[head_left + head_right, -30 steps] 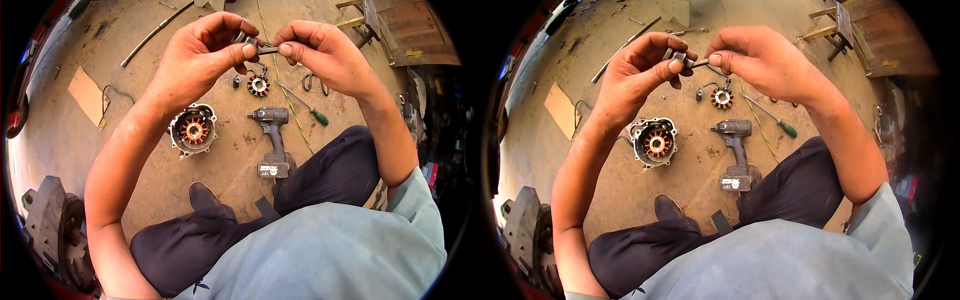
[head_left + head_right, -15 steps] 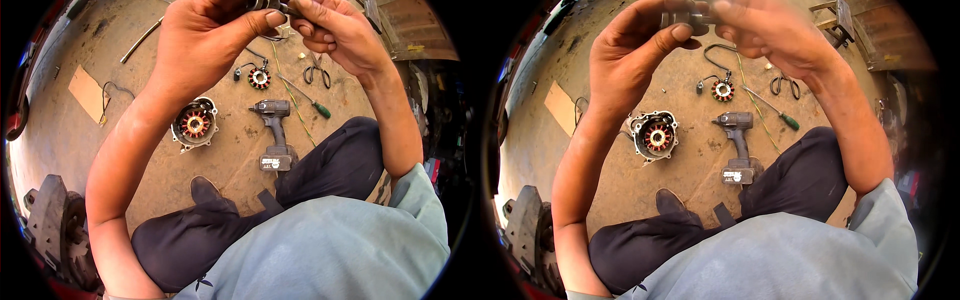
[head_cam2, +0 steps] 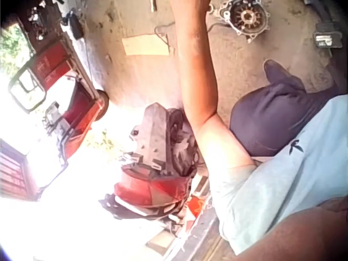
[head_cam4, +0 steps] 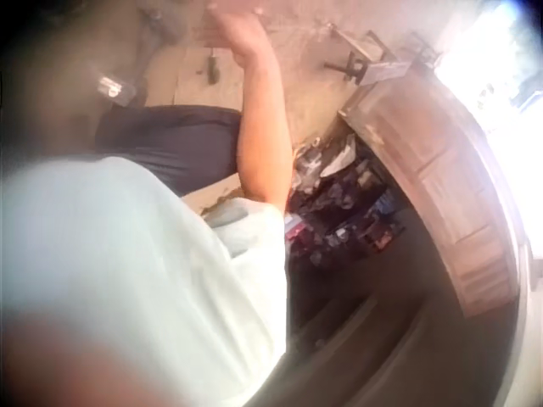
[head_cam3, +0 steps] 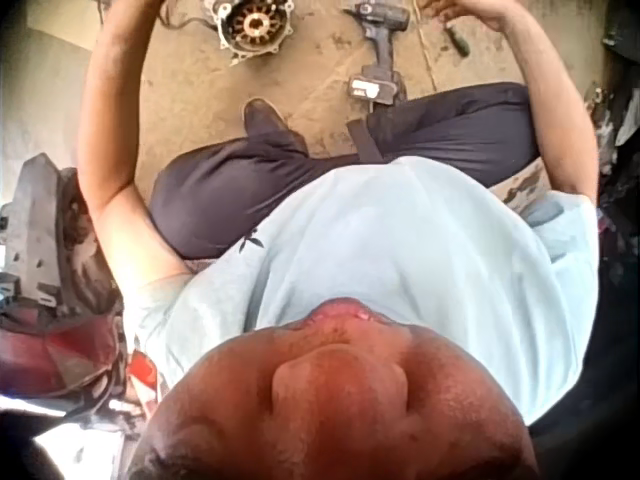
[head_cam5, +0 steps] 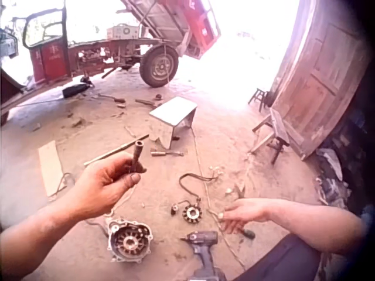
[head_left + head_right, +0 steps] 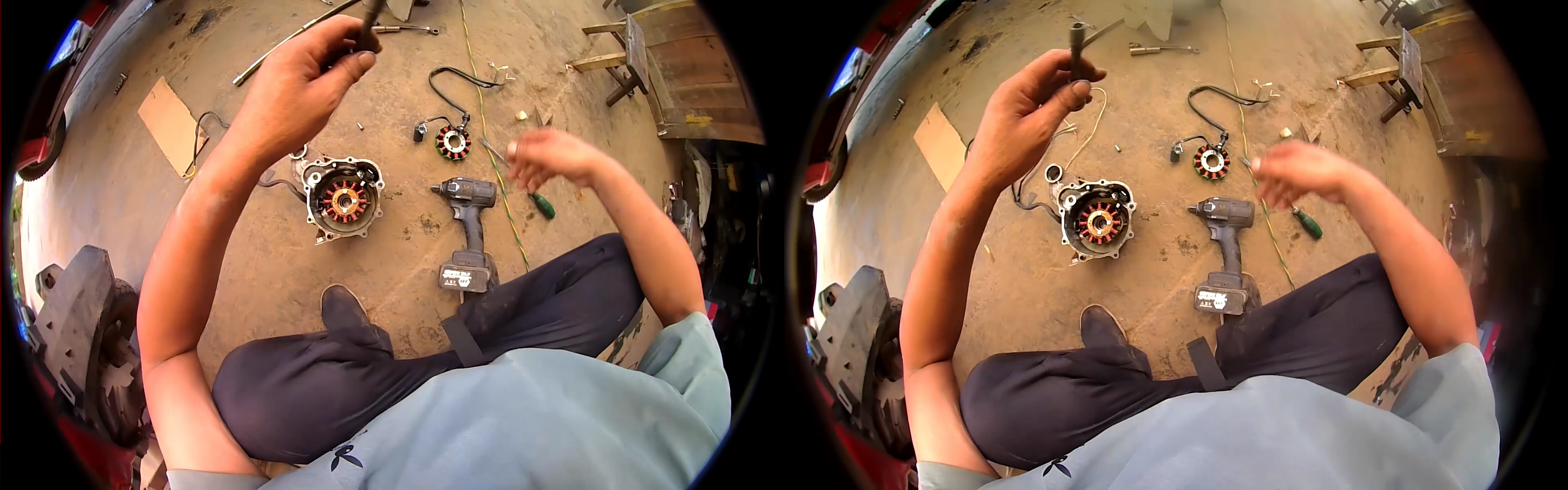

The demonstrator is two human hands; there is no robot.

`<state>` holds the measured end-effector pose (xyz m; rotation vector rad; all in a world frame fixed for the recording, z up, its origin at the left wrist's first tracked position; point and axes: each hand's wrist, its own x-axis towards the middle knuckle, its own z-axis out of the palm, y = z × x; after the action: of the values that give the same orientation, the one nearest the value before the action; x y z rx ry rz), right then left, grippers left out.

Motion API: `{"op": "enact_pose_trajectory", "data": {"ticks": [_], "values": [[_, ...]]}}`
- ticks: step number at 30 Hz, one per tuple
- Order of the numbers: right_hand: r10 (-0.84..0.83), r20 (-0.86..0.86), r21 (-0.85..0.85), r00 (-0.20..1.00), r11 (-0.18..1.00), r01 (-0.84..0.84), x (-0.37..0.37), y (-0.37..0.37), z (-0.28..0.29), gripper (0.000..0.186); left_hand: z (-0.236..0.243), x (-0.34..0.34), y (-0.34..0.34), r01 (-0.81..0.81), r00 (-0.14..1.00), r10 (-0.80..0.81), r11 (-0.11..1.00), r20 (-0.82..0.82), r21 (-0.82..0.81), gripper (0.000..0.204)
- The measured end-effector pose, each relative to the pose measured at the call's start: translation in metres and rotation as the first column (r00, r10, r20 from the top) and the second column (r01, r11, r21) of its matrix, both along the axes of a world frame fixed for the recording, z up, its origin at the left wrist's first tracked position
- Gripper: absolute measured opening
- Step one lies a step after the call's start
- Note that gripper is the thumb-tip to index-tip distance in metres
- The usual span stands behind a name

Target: The person assembles an engine component, first by hand and then using an electric impact driver to secure parts. They then put on work gloves and continue to assemble and inspect the metal casing and internal gears.

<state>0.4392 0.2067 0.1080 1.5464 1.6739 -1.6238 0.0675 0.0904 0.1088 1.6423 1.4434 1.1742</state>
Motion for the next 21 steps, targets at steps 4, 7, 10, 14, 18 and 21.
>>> {"op": "enact_pose_trajectory", "data": {"ticks": [4, 7, 10, 14, 18, 21], "values": [[0.212, 0.308, -0.384, 0.928, 0.92, -0.082, 0.08, -0.048, -0.131, 0.077, -0.022, -0.028, -0.031, -0.079, 0.92, 0.109, 0.992, 0.377, -0.096, 0.026], [-0.115, 0.269, -0.472, 0.956, 0.85, 0.235, 0.091, -0.074, -0.19, 0.082, -0.051, -0.023, -0.077, -0.182, 0.769, 0.222, 0.975, 0.599, -0.128, 0.026], [-0.507, -0.025, -0.411, 0.862, 0.791, 0.453, 0.069, -0.115, -0.206, 0.054, -0.098, -0.019, -0.118, -0.244, 0.651, 0.303, 0.952, 0.696, -0.186, 0.024], [-0.705, -0.03, -0.474, 0.709, 0.634, 0.611, 0.037, -0.123, -0.22, 0.052, -0.13, -0.014, -0.158, -0.216, 0.43, 0.388, 0.921, 0.815, -0.325, 0.024], [-0.842, 0.015, -0.378, 0.54, 0.495, 0.783, 0.029, -0.14, -0.212, 0.037, -0.144, -0.002, -0.16, -0.242, 0.288, 0.393, 0.912, 0.873, -0.33, 0.02], [-0.753, -0.127, -0.351, 0.646, 0.643, 0.681, -0.004, -0.131, -0.152, 0.038, -0.157, -0.009, -0.162, -0.219, 0.2, 0.364, 0.921, 0.909, -0.321, 0.019]]}}
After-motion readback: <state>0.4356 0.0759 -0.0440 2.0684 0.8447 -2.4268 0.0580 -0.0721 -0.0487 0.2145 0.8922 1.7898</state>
